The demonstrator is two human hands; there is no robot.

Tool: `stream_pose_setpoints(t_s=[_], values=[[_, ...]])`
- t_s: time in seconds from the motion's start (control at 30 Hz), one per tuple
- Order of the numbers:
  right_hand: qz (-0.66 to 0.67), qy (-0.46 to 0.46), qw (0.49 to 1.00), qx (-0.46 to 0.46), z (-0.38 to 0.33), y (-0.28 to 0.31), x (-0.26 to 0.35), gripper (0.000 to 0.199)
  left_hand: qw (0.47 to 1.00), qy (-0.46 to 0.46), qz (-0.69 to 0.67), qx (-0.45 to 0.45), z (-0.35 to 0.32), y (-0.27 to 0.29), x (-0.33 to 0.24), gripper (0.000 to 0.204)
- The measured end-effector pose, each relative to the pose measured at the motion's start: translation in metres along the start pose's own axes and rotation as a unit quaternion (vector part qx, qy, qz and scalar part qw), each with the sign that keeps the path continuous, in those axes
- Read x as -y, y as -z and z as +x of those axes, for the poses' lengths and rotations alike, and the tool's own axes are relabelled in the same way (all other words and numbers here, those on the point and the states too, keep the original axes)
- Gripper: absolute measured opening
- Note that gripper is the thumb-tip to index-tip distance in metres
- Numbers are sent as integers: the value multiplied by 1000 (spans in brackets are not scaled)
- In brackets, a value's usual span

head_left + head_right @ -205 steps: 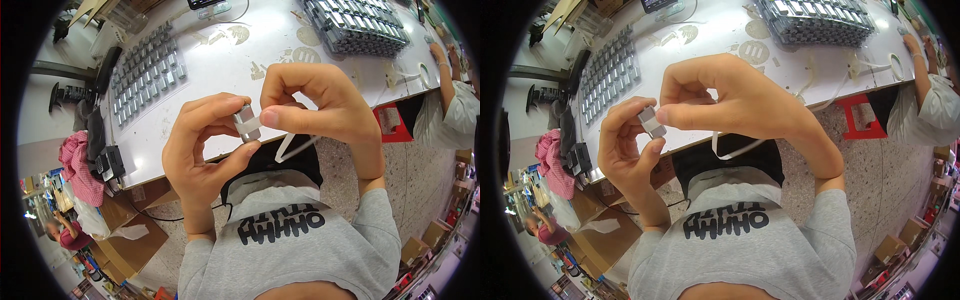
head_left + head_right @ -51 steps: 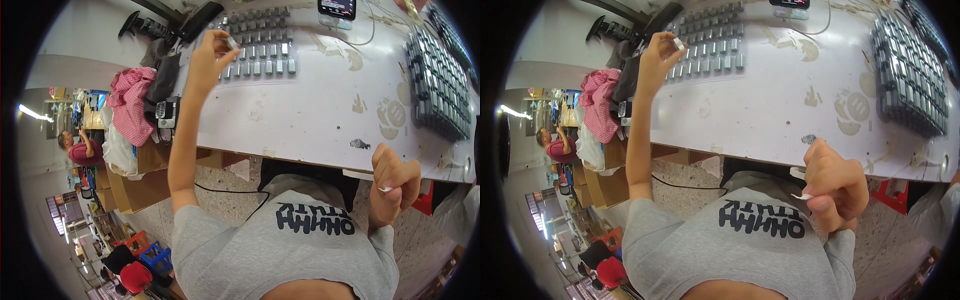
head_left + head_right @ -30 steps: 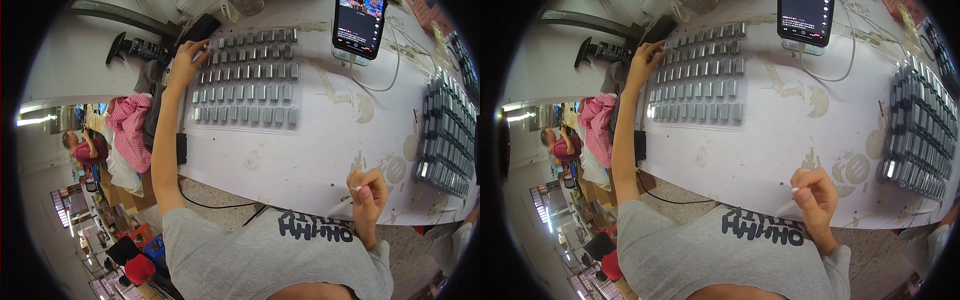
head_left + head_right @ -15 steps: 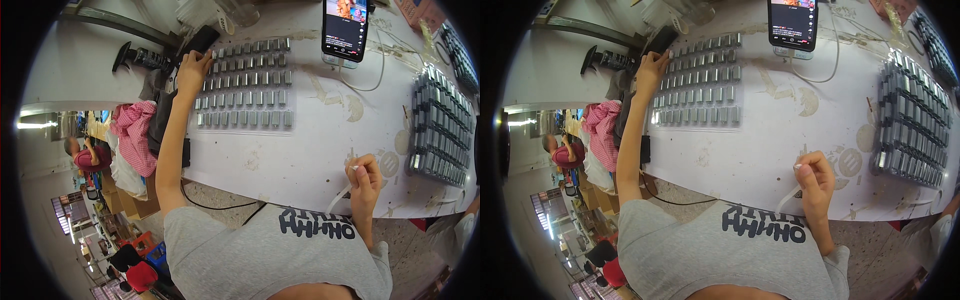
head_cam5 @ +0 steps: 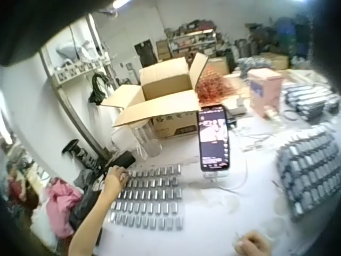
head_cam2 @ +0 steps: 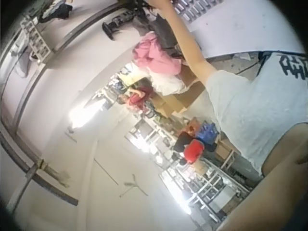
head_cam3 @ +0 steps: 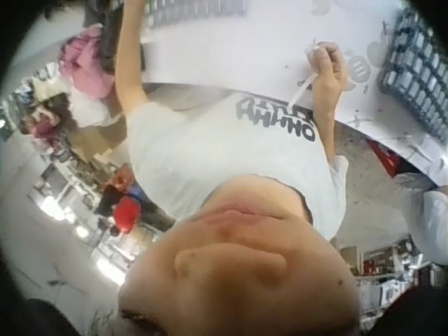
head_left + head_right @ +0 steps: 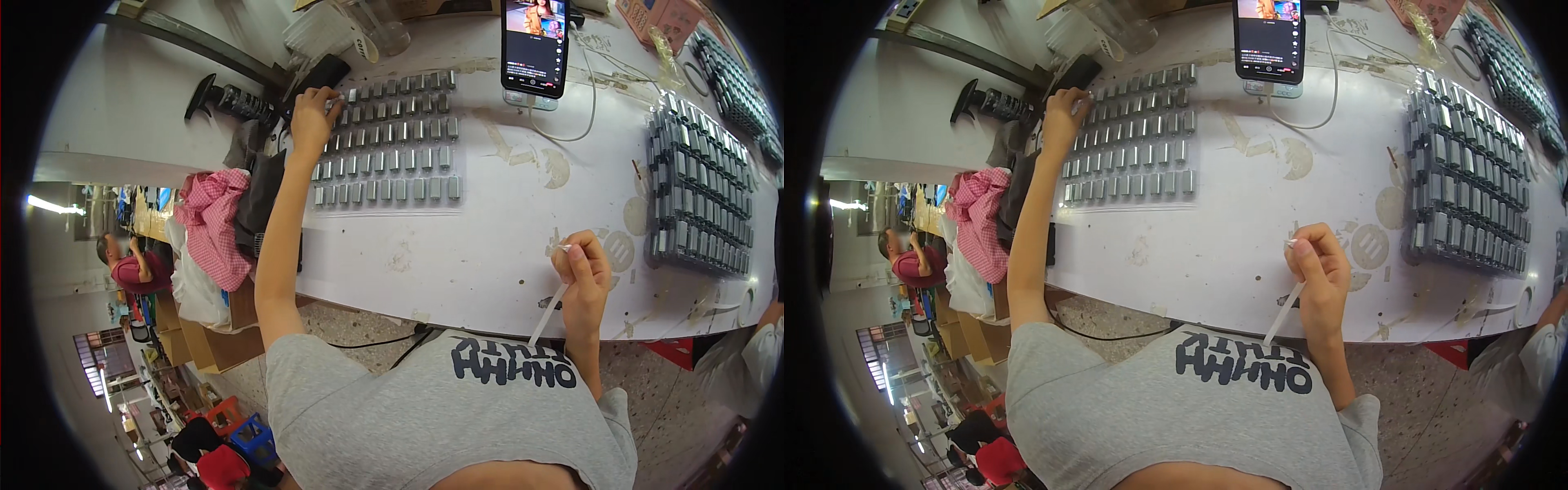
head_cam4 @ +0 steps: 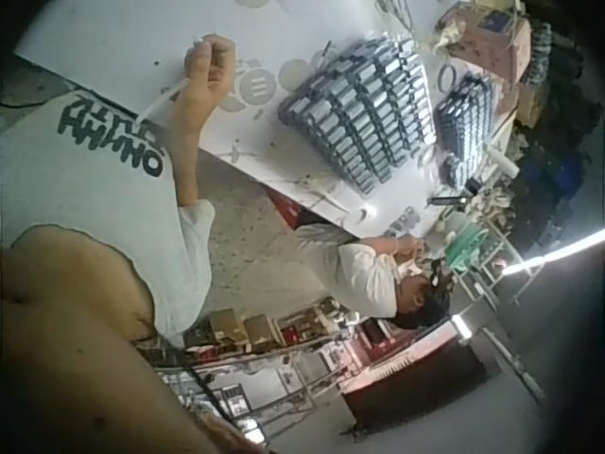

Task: The person repeatedly picks up small cylindrical metal components from a table and wraps them individually with a white strip of material. The person handles the components one at a time, rotating them to apply the strip, and places the wrapped items back onto the table in a row.

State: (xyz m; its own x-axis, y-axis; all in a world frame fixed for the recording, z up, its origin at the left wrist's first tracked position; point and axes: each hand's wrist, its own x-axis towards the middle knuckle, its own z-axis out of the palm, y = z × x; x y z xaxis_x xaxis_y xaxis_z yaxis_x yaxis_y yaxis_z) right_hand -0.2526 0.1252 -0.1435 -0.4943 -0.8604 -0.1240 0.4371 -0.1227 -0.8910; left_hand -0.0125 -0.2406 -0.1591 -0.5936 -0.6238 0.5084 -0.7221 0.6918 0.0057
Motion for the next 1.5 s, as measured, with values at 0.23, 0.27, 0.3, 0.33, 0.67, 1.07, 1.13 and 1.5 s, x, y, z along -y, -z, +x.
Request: stream_pose_setpoints(t_s=[0.23,0.27,0.3,0.33,0.67,1.07,1.13,1.5], values=[[44,-62,997,19,3,1,0,12,999,5,39,10,-3,1,-1,14],[49,-71,996,25,3,3,-1,11,999,4,43,11,-1,0,-1,13],[53,-81,995,30,4,4,-1,11,999,3,44,21,-1,1,0,13],[15,-81,996,18,4,2,1,11,999,3,46,30,-1,2,2,13],[-105,-112,986,64,3,-6,5,8,999,12,6,47,2,9,-10,15],[-130,-85,985,72,0,-3,-1,8,998,-46,-44,11,8,-10,-6,21],[-130,-91,985,69,-2,-1,-1,9,997,-55,-58,22,12,-12,-1,21],[-49,-28,998,14,0,9,-5,11,992,-24,-84,95,20,2,-9,20]])
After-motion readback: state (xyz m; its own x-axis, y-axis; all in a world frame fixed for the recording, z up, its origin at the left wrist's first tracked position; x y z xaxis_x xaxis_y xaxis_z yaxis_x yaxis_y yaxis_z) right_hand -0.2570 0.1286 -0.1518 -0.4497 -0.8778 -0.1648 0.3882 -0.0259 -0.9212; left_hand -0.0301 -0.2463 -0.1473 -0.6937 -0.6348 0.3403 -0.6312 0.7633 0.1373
